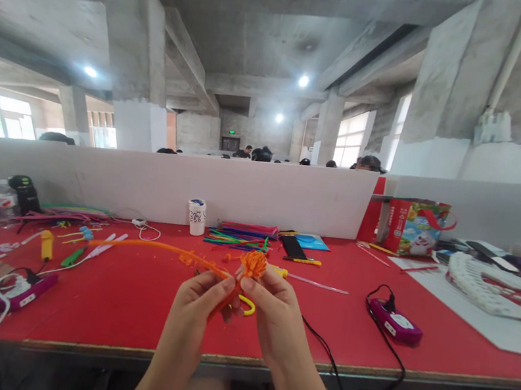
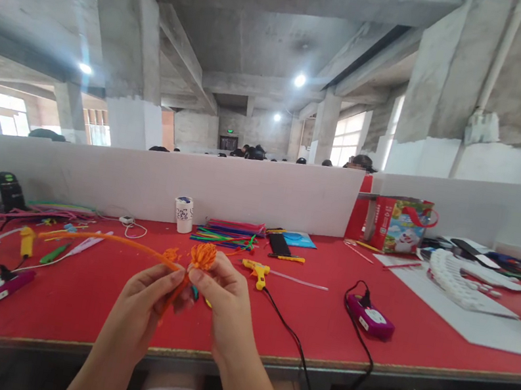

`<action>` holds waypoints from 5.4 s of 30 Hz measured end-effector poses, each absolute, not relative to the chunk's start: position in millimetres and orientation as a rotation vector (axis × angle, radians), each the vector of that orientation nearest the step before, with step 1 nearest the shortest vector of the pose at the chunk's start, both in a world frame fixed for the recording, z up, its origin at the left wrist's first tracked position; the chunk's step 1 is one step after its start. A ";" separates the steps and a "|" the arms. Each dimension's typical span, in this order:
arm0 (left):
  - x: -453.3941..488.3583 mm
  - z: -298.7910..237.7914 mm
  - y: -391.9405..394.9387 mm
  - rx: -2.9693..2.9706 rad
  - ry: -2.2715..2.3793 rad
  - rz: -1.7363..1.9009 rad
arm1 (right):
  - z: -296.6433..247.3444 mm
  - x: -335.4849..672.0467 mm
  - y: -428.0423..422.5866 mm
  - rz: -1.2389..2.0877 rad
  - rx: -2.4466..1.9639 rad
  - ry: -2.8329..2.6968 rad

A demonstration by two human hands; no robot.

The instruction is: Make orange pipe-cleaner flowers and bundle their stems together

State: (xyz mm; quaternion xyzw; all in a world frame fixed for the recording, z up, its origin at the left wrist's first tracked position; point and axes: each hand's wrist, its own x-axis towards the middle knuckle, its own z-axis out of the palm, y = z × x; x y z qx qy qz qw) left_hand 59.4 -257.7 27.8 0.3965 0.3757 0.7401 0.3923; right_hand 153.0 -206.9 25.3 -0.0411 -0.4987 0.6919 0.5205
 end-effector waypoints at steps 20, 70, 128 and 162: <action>70.1 15.6 -252.3 1.339 1.398 2.213 | 17.5 145.8 -203.1 1.333 -0.308 -1.241; 66.3 22.7 -254.6 0.839 0.660 1.773 | 25.5 153.8 -208.5 1.631 -0.107 -1.252; 70.2 24.7 -260.1 1.495 1.232 2.287 | 26.0 152.4 -210.4 1.197 -0.297 -1.374; 72.7 11.9 -255.6 1.616 1.219 2.448 | 23.0 149.9 -213.4 1.391 -0.249 -1.227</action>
